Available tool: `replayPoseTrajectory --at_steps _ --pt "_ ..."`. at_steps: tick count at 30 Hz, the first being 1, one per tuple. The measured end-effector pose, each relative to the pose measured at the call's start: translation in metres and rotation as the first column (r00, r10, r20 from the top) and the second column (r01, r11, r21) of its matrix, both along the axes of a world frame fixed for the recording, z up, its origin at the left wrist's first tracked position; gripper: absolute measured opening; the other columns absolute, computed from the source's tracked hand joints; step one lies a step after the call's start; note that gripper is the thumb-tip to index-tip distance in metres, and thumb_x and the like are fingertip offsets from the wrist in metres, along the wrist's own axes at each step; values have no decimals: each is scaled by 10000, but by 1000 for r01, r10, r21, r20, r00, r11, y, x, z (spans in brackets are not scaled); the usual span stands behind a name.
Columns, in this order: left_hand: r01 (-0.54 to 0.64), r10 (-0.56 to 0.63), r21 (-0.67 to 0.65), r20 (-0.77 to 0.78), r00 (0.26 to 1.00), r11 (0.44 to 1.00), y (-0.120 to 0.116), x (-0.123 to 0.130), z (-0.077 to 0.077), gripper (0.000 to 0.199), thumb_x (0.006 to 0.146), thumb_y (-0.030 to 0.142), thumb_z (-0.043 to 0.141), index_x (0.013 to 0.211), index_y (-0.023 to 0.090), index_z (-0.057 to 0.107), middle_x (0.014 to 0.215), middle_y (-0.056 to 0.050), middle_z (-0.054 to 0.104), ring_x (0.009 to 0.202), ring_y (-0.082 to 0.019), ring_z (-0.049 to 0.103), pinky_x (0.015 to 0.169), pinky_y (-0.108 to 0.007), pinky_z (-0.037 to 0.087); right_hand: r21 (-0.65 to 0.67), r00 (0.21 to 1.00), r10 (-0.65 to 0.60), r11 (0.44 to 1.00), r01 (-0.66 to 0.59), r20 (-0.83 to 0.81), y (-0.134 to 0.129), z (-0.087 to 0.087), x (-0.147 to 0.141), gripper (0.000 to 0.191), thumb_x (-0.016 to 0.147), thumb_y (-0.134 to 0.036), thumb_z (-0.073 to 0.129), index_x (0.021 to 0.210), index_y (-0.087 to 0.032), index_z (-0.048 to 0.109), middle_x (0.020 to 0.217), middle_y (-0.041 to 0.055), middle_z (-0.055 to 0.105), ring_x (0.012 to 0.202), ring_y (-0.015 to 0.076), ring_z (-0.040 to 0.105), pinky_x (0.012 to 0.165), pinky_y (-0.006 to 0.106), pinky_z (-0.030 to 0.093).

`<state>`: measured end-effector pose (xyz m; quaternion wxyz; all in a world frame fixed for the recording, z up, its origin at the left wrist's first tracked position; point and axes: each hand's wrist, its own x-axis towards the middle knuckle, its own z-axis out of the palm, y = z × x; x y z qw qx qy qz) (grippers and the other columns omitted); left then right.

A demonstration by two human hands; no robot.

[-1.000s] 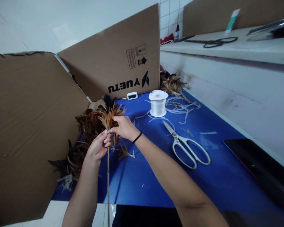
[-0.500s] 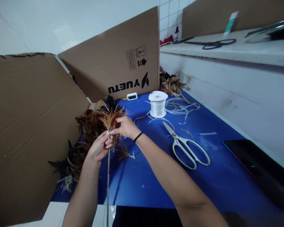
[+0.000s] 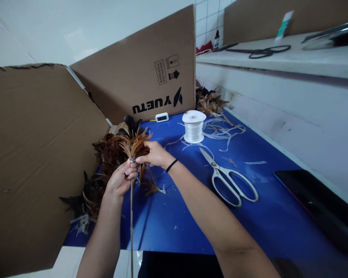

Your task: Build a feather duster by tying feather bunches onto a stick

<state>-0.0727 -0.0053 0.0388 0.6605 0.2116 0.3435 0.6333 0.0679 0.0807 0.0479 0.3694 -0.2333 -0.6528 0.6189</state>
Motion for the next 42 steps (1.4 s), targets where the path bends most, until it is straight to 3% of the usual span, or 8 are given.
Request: replayPoseTrajectory --at_steps 5,10,13,16,20,26,34,42 --pt "25 -24 -1 145 989 1000 -1 -4 5 208 906 83 362 733 96 478 675 -10 431 434 12 347 376 -90 249 115 993 -88 990 79 78 11 -11 4 465 533 -58 693 959 -122 518 942 66 644 866 165 601 797 303 473" --pt "17 -13 -14 202 979 1000 -2 -9 7 237 931 117 325 746 97 472 671 1 414 426 17 346 369 -90 254 322 988 -9 946 -42 156 12 -27 -7 628 542 -120 715 1123 -140 478 1003 54 627 874 168 589 805 303 459" --pt "-6 12 -28 214 977 1000 -2 -12 8 236 933 119 322 745 104 464 674 2 416 421 18 338 367 -91 256 210 988 118 968 -136 96 5 -29 -13 533 607 -194 697 1094 -153 485 906 22 626 768 137 589 697 265 472" --pt "-31 41 -48 216 975 998 -2 -14 10 232 934 126 327 742 113 456 672 6 413 420 16 332 368 -92 255 17 989 120 992 -122 83 0 -26 -14 340 686 -296 653 959 -145 517 654 -42 545 529 85 489 506 215 401" --pt "-68 81 -76 189 979 995 -1 -15 10 207 927 113 346 749 116 451 668 10 409 420 18 325 369 -88 243 169 995 -13 986 -5 103 -3 -21 -13 227 768 -353 564 717 -132 567 556 -57 438 506 66 370 494 203 304" --pt "-115 116 -37 13 993 993 5 -14 3 162 890 84 411 761 90 509 632 6 451 400 16 290 351 -86 221 453 938 -261 881 135 229 -13 -14 -19 268 805 -309 508 620 -142 608 517 -41 458 520 80 382 518 214 270" --pt "-241 276 140 -346 897 960 5 -1 -5 279 659 283 743 669 113 522 554 37 484 403 1 311 370 -119 216 436 879 -427 846 307 211 -27 -6 -24 182 736 -313 603 661 -191 715 601 5 650 581 114 526 544 218 330" --pt "-317 379 207 -544 748 925 5 13 -11 290 698 383 687 721 165 498 508 73 431 411 -33 321 406 -162 219 414 861 -442 853 318 250 -26 -3 -22 153 703 -233 587 628 -191 713 622 19 683 587 128 567 552 225 360"
